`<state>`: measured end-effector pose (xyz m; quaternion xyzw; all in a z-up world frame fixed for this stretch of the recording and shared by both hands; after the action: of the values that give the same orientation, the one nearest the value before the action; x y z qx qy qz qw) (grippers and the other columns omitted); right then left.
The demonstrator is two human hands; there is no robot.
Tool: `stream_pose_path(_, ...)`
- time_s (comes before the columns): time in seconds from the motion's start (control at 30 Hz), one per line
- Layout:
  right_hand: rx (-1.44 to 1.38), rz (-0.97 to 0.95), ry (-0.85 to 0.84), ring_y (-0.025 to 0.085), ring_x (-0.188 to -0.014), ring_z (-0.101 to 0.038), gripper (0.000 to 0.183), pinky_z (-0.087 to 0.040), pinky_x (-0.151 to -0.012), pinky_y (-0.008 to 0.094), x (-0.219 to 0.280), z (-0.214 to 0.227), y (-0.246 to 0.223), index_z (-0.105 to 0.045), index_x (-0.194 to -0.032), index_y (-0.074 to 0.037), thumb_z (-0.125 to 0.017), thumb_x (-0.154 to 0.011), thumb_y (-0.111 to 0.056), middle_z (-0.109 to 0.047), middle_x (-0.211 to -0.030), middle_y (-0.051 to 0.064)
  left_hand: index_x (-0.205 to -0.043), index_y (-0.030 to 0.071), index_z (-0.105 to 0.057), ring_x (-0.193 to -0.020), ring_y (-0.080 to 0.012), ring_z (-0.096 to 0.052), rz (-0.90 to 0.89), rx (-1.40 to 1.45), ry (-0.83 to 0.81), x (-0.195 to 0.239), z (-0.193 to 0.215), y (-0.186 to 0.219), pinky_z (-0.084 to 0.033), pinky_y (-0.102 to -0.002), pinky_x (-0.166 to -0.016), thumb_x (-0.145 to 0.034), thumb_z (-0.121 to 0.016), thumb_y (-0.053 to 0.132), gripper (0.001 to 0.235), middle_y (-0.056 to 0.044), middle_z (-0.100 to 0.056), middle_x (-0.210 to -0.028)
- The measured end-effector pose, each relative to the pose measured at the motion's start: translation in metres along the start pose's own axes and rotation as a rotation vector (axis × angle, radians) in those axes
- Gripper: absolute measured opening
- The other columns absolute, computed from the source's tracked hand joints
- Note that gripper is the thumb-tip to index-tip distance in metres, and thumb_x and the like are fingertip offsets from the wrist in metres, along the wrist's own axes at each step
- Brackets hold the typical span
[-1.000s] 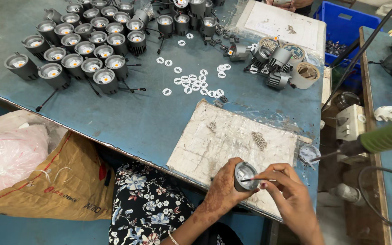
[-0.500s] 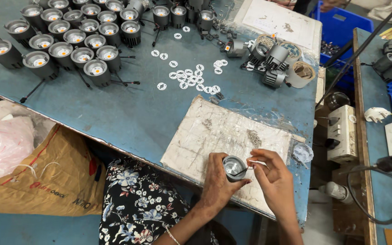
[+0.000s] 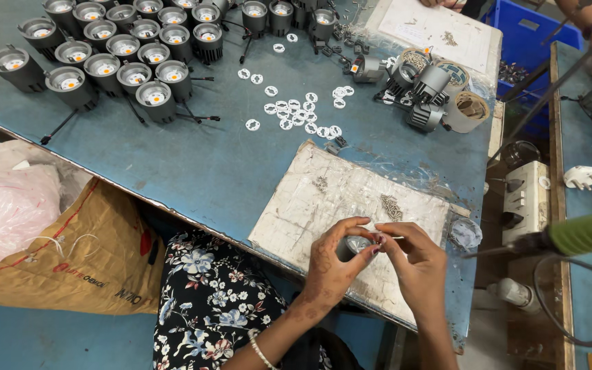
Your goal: The person assembles LED light units by placing small circular components into cylindrical housings and securing them with a green electric screwdriver. They handle multiple units one at a time, positioning parts and tightening screws on a blue workbench.
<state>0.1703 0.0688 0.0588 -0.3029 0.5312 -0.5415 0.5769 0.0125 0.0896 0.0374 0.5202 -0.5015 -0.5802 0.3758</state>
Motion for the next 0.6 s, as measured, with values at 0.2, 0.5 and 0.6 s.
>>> stream_pose_path(0.2, -0.209, -0.078, -0.007, 0.016, -0.096, -0.070, 0.032, -0.056, -0.087, 0.027, -0.005, -0.004, 0.022, -0.062, -0.125, 0.008, -0.067, -0.093, 0.005, -0.072, -0.111, 0.015, -0.122, 0.007, -0.068, -0.094, -0.0103, -0.073, 0.115, 0.106, 0.078, -0.004, 0.006, -0.018, -0.056, -0.030, -0.094, -0.089, -0.076, 0.013, 0.034, -0.001, -0.080, -0.095)
stream_pose_path(0.5, -0.259, -0.109, -0.010, 0.019, -0.099, -0.070, 0.024, -0.057, -0.090, 0.031, -0.006, -0.001, 0.041, -0.065, -0.115, 0.010, -0.069, -0.091, 0.008, -0.070, -0.109, 0.017, -0.111, 0.003, -0.074, -0.095, -0.0109, -0.071, 0.060, 0.129, 0.081, -0.008, 0.010, -0.017, -0.056, -0.028, -0.090, -0.086, -0.079, 0.010, 0.026, -0.005, -0.078, -0.099)
stream_pose_path(0.6, -0.227, -0.006, 0.008, 0.017, -0.104, -0.069, 0.021, -0.057, -0.093, 0.029, -0.005, 0.000, 0.026, -0.066, -0.113, 0.009, -0.067, -0.092, 0.007, -0.069, -0.116, 0.014, -0.107, 0.002, -0.075, -0.095, -0.0113, -0.072, 0.072, 0.149, 0.115, -0.007, 0.011, -0.016, -0.056, -0.028, -0.089, -0.088, -0.077, 0.009, 0.020, -0.005, -0.078, -0.099)
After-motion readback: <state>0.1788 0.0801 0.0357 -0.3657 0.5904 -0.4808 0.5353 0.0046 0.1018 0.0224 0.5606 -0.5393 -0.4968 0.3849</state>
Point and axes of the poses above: each hand's wrist, its own x-axis away from the middle knuckle, its own z-axis out of the back of the hand, y = z × x, the point moved 10 cm from there along -x, towards the middle knuckle
